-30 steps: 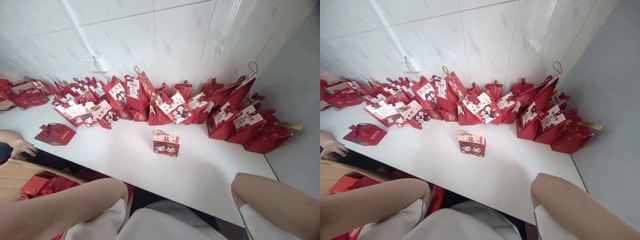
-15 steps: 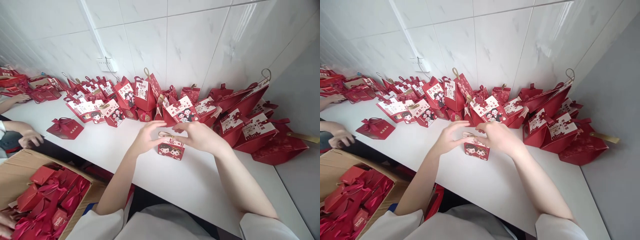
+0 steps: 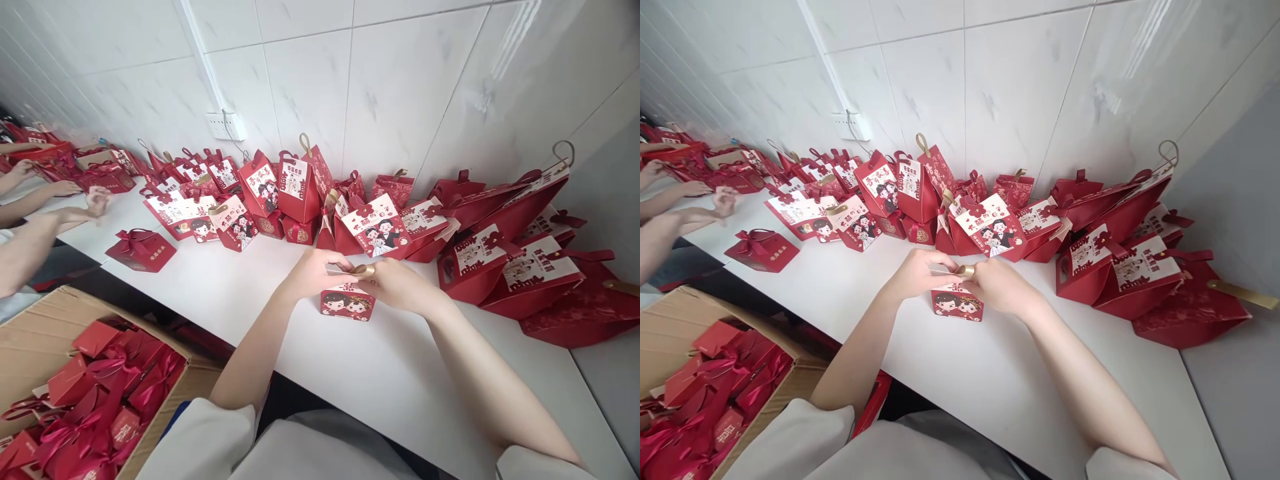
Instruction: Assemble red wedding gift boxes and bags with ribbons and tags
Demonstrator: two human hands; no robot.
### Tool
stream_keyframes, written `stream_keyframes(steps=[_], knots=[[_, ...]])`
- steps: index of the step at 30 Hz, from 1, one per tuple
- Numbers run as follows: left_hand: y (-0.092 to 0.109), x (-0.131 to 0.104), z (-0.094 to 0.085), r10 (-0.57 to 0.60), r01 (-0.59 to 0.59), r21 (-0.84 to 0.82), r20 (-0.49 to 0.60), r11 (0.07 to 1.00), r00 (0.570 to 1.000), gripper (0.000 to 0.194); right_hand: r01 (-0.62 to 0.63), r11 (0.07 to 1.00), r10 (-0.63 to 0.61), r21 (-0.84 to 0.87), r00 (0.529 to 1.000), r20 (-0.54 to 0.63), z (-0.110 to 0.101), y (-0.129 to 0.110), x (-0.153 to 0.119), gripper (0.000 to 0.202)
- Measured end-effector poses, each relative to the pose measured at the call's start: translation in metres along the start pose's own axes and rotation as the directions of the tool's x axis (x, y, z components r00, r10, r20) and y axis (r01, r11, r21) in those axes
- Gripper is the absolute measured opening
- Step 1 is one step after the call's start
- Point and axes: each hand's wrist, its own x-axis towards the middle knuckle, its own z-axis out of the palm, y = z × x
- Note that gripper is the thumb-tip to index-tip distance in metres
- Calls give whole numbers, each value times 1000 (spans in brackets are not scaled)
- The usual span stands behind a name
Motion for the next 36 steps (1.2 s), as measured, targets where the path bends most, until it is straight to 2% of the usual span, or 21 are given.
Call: stream_keyframes(steps=[4, 9, 13, 16, 20, 22, 24, 25, 26, 27, 29, 30, 31, 33, 36], knots=[[-19, -10, 6, -45, 37, -79, -108, 996, 993, 24, -19, 995, 13, 103, 998, 54, -2, 2, 0, 28], [-38, -26, -4, -59, 19, -142, -285, 990, 957, 27, -38, 960, 29, 277, 999, 36, 8, 0, 4, 28], [-46, -41, -14, -112, 26, -291, -283, 956, 953, 31, -53, 847, -30, 529, 989, 147, 40, -5, 14, 31], [-49, -49, -18, -122, 15, -300, -342, 954, 932, 34, -81, 772, -66, 630, 976, 207, 71, -8, 20, 32], [-50, -59, -21, -153, 17, -300, -439, 954, 885, 37, -82, 731, -36, 677, 987, 158, 111, -9, 22, 40], [-46, -66, -19, -114, 8, -198, -535, 980, 837, 34, -85, 733, 37, 675, 996, 85, 127, -10, 21, 49], [-40, -73, -12, -61, 39, -47, -670, 998, 740, 35, -103, 769, 147, 631, 989, -17, 138, -12, 19, 56], [-37, -77, -6, -40, 82, 25, -714, 996, 699, 39, -123, 790, 205, 601, 976, -71, 142, -13, 19, 55], [-35, -80, 0, -27, 136, 90, -731, 987, 681, 51, -143, 805, 255, 576, 960, -117, 144, -13, 18, 53], [-35, -82, 8, -26, 190, 148, -720, 971, 693, 72, -160, 814, 291, 558, 944, -155, 146, -14, 18, 50], [-38, -83, 22, -66, 278, 235, -641, 931, 765, 115, -162, 824, 309, 543, 932, -191, 147, -13, 16, 47], [-42, -83, 27, -99, 312, 257, -607, 915, 789, 127, -140, 832, 284, 538, 939, -195, 148, -12, 16, 50], [-47, -81, 31, -133, 340, 260, -584, 904, 801, 133, -107, 840, 241, 532, 952, -189, 148, -11, 15, 54], [-56, -75, 30, -198, 384, 225, -571, 896, 797, 132, -48, 852, 153, 521, 975, -160, 150, -8, 13, 61], [-58, -64, 3, -240, 385, 144, -575, 912, 782, 122, -27, 850, 114, 526, 984, -135, 151, -4, 12, 65]])
